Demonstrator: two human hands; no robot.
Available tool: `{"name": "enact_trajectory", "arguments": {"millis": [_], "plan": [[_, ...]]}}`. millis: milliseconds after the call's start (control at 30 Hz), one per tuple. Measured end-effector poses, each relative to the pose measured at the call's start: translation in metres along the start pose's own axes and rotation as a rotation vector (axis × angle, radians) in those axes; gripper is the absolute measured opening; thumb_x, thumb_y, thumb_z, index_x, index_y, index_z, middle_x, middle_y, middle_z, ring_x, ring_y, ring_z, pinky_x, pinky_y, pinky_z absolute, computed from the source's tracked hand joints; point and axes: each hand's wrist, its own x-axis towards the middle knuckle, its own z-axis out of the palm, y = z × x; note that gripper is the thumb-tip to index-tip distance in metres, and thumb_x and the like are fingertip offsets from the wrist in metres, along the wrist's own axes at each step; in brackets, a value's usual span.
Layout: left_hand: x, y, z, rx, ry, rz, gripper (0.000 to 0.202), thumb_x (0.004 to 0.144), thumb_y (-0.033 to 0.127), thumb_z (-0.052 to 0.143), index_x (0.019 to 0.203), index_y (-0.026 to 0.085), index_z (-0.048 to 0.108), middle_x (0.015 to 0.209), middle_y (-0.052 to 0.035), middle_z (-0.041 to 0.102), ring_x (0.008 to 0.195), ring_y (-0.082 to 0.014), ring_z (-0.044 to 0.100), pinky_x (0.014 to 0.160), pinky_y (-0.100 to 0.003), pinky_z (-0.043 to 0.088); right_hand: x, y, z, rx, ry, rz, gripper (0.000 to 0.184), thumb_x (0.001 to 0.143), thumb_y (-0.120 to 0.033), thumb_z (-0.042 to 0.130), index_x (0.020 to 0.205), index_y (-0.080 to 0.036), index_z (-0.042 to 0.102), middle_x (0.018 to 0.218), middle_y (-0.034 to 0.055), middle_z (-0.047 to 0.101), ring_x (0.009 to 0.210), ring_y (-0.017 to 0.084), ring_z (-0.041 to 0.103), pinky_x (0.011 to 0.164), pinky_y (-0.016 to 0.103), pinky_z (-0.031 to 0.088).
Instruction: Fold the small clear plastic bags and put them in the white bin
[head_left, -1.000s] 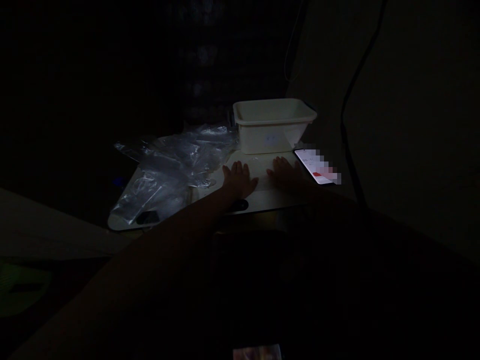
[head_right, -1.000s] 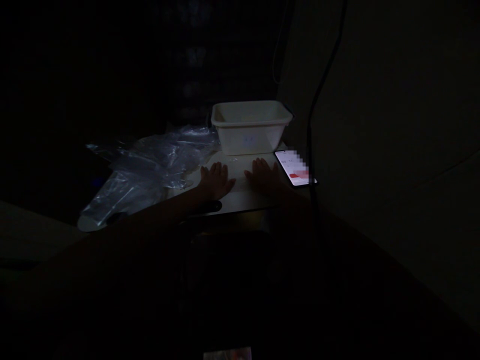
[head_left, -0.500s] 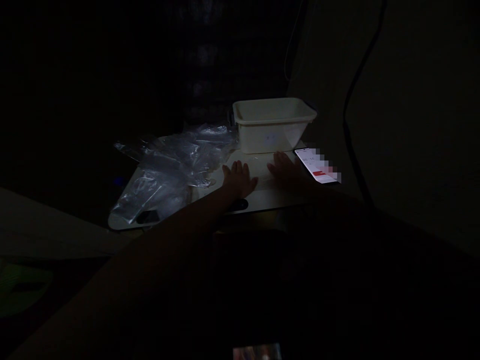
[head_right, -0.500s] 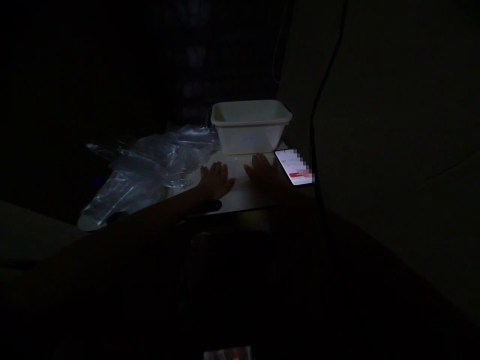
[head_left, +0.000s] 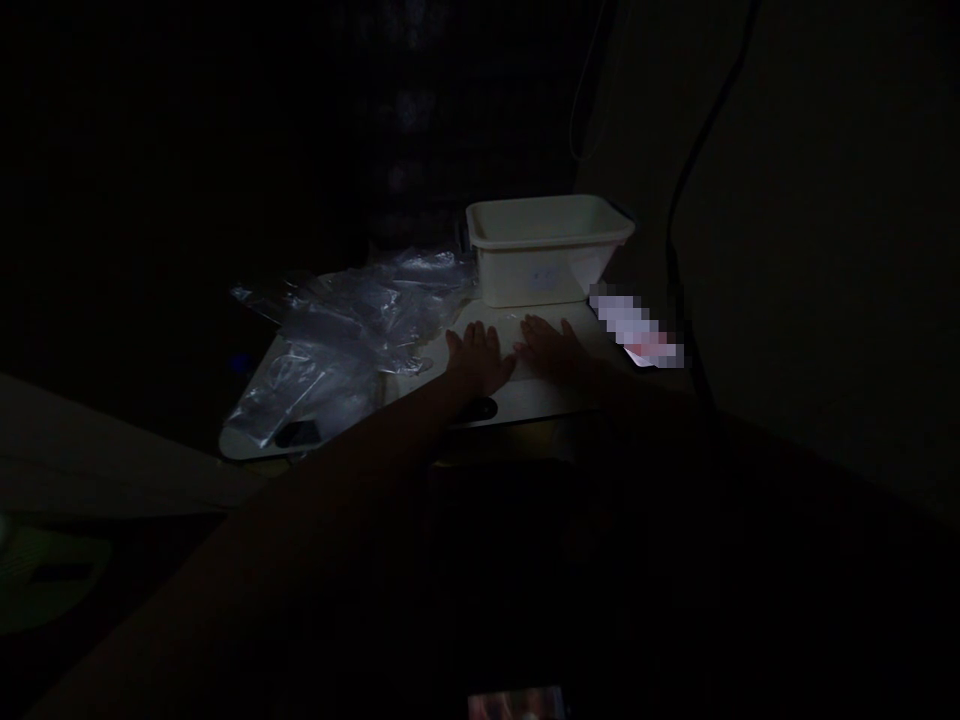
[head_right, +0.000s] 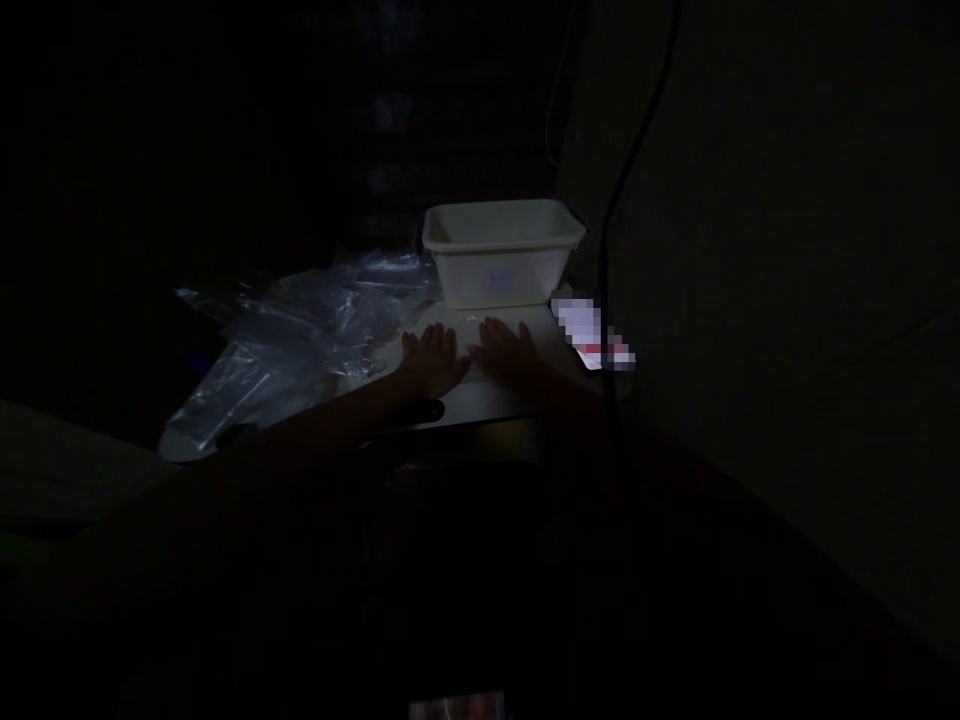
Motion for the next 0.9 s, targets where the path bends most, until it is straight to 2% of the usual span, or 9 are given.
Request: {"name": "enact_trajectory", "arguments": {"millis": [167,367,533,900], "plan": [[-0.001,0.0,0.0,0.004,-0.01,0.0,0.066,0.08,0.049,0.008,0.13,0.007,0.016,0.136,-0.0183,0.015,0.125,-0.0278,0.009,0.095,-0.053,0.01,-0.005,0.008,0.007,-0.031,0.006,-0.007,0.048,0.085,-0.033,0.015,0.123,-0.01,0.034,0.131,0.0159,0.031,0.12,0.023,0.027,0.09,0.055,0.022],[-0.002,0.001,-0.002,0.007,-0.014,0.001,0.067,0.08,0.049,0.008,0.13,0.006,0.015,0.137,-0.0178,0.014,0.125,-0.028,0.008,0.095,-0.053,0.009,-0.012,0.012,0.004,-0.055,0.053,0.047,0.048,0.085,-0.033,0.018,0.122,-0.006,0.035,0.129,0.0184,0.034,0.118,0.026,0.03,0.089,0.056,0.023],[-0.003,0.0,-0.005,0.004,-0.042,-0.009,0.067,0.079,0.05,0.008,0.131,0.007,0.014,0.137,-0.016,0.014,0.125,-0.0277,0.008,0.096,-0.053,0.008,-0.015,0.012,0.005,-0.071,0.077,0.039,0.048,0.085,-0.032,0.016,0.122,-0.006,0.035,0.129,0.0187,0.034,0.118,0.026,0.029,0.089,0.056,0.023],[-0.002,-0.008,-0.006,0.031,0.01,-0.024,0.066,0.08,0.048,-0.001,0.13,0.009,0.019,0.138,-0.0126,0.014,0.126,-0.0256,0.007,0.096,-0.054,0.008,-0.016,0.011,-0.001,-0.014,0.063,0.059,0.046,0.085,-0.031,0.019,0.12,-0.009,0.037,0.128,0.0177,0.036,0.118,0.026,0.031,0.089,0.056,0.024]]}}
